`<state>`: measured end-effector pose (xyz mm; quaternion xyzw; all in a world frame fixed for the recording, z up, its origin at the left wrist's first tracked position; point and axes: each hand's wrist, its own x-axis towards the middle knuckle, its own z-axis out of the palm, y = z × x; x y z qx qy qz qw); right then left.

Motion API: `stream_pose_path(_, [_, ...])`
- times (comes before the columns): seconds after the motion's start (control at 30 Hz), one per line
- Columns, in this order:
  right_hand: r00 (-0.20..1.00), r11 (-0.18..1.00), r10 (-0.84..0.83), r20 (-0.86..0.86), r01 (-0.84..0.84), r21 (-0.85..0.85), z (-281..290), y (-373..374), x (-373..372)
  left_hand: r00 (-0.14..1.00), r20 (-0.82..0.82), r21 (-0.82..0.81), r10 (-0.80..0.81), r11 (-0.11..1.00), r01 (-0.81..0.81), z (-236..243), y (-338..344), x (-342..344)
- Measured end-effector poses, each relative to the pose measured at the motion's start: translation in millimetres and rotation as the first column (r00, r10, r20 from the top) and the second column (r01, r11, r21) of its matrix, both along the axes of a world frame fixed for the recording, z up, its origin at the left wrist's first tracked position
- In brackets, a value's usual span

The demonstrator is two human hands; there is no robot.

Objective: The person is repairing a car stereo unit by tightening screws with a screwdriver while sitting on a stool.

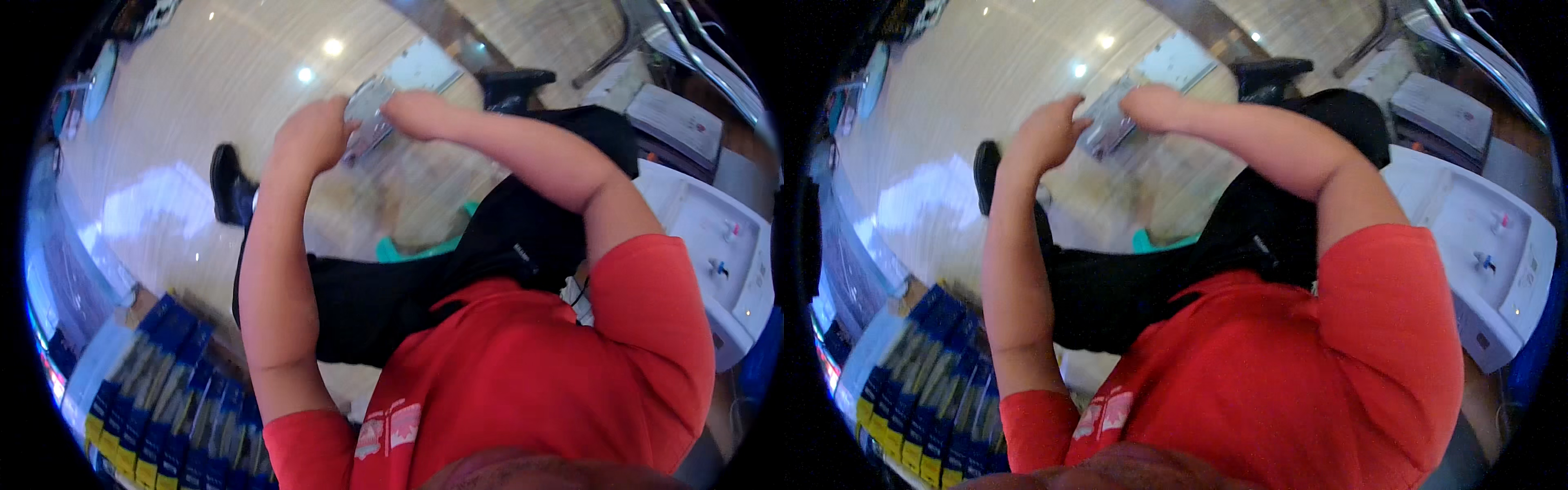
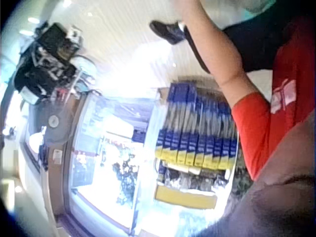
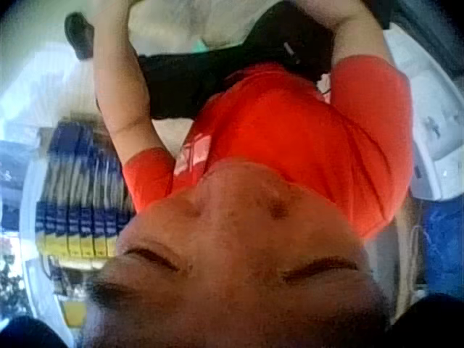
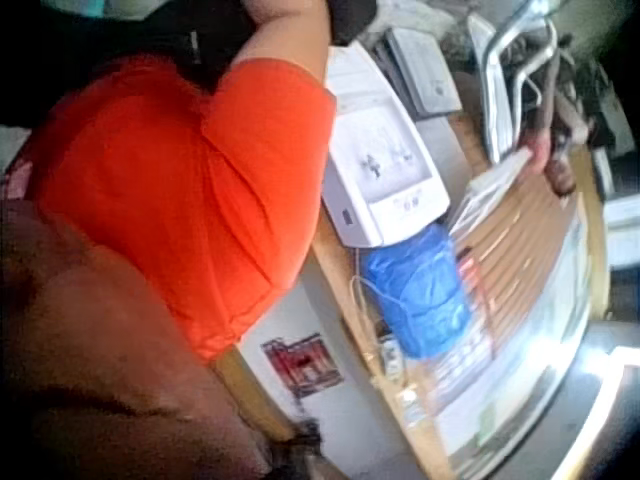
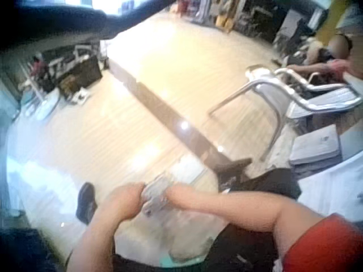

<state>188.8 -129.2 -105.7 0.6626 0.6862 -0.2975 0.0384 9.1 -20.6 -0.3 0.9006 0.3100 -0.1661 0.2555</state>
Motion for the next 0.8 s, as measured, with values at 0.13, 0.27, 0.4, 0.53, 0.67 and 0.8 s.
stream_pose_path(0.13, [0.999,0.999,0.004,0.044,-0.005,0.036,8,13,-6,0.996,-0.036,-0.005,0.077,0.997,-0.077,7,3,-15])
stream_pose_path(0.27, [0.999,0.999,0.035,0.032,-0.036,0.010,11,10,0,0.992,-0.095,-0.038,0.086,0.995,-0.090,14,1,-9])
stream_pose_path(0.4, [0.998,0.999,0.050,0.027,-0.050,0.003,13,8,-4,0.995,-0.072,-0.022,0.064,0.998,-0.066,9,2,-7])
stream_pose_path(0.53, [0.997,0.998,0.063,0.052,-0.064,0.025,11,7,-6,0.998,-0.056,-0.007,0.031,0.999,-0.031,8,3,-6])
stream_pose_path(0.67, [0.992,0.994,0.104,0.073,-0.102,-0.027,18,9,-9,0.997,-0.064,-0.024,0.046,0.999,-0.047,8,3,-9])
stream_pose_path(0.8, [0.992,0.996,0.093,0.089,-0.093,-0.010,18,5,-12,0.998,-0.064,-0.013,0.026,1.000,-0.027,10,1,-8])
